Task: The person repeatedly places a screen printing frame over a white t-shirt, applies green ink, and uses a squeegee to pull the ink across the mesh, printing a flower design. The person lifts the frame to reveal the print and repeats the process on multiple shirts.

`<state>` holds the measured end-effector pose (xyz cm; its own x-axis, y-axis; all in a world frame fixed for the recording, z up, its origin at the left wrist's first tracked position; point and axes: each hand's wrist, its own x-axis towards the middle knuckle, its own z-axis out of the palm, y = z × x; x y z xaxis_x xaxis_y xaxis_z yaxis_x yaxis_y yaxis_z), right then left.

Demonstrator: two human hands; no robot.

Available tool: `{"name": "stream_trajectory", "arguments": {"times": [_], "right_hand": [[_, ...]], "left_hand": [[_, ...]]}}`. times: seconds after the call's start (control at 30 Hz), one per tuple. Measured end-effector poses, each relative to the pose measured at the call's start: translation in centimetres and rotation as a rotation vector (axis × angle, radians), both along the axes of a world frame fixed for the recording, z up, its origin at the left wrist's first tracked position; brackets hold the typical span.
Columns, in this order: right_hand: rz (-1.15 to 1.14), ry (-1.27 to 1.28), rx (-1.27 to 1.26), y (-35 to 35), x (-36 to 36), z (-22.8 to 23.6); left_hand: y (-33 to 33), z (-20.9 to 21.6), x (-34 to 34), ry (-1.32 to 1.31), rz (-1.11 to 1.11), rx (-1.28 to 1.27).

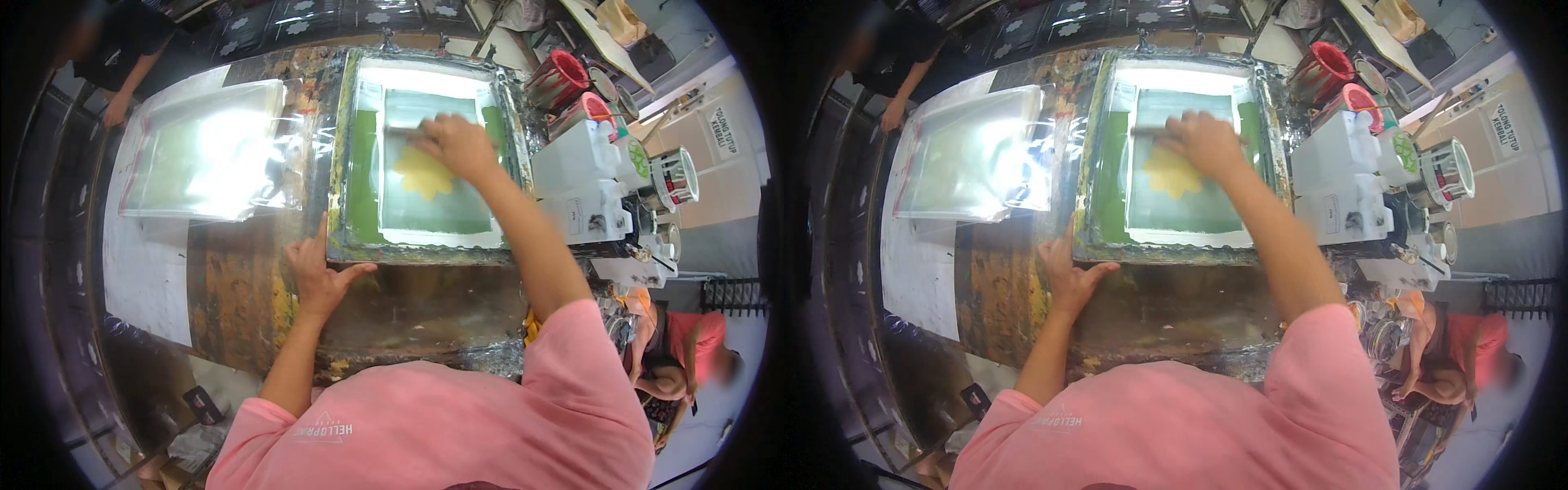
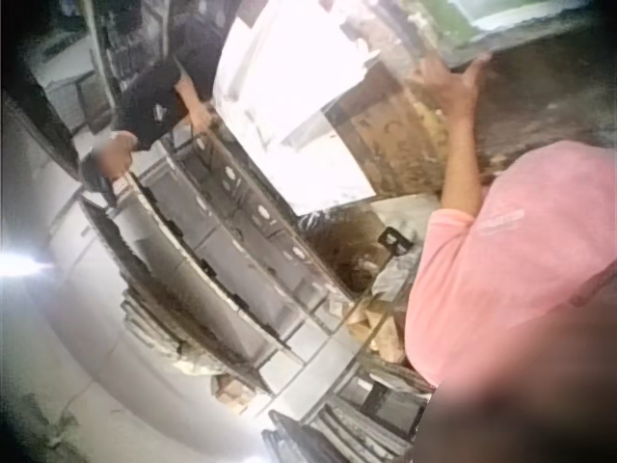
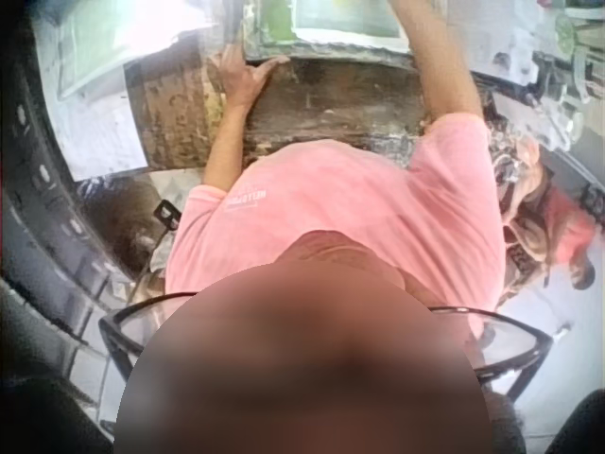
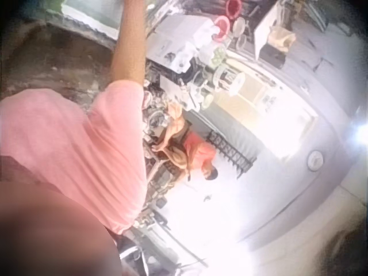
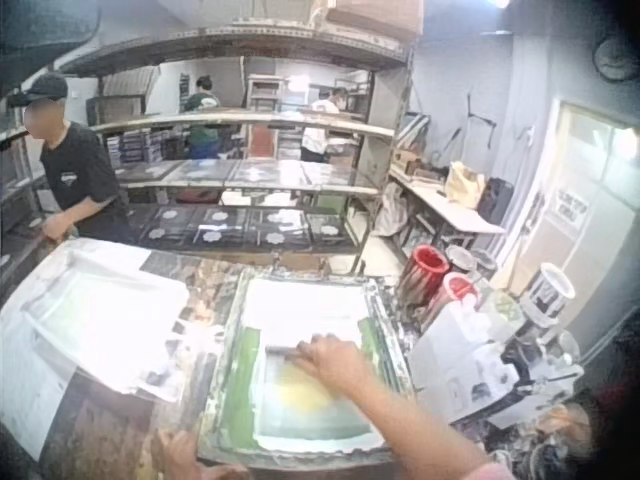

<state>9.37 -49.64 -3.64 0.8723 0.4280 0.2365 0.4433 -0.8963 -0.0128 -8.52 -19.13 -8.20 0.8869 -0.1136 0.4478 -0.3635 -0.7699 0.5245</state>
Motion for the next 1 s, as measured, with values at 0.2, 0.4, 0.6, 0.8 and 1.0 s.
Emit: {"name": "stream_trajectory", "arguments": {"times": [0.2,0.4,0.6,0.8,1.0], "right_hand": [[-0.002,0.125,0.008,2.2,-14.6,2.9],[0.038,-0.016,0.147,2.2,-15.7,9.3],[-0.030,-0.474,0.146,3.2,-12.0,15.9],[-0.017,-0.518,0.190,2.7,-7.0,21.1],[-0.088,-0.365,0.211,2.4,-5.3,24.6]], "left_hand": [[0.1,-0.6,-0.1,-0.032,0.023,0.025],[-1.2,-0.5,1.5,-0.044,0.043,-0.358],[-3.9,11.4,5.0,0.022,0.033,-0.739],[-1.7,5.8,4.4,0.040,0.178,-0.065],[-4.2,1.0,-0.5,0.255,0.221,0.513]]}}
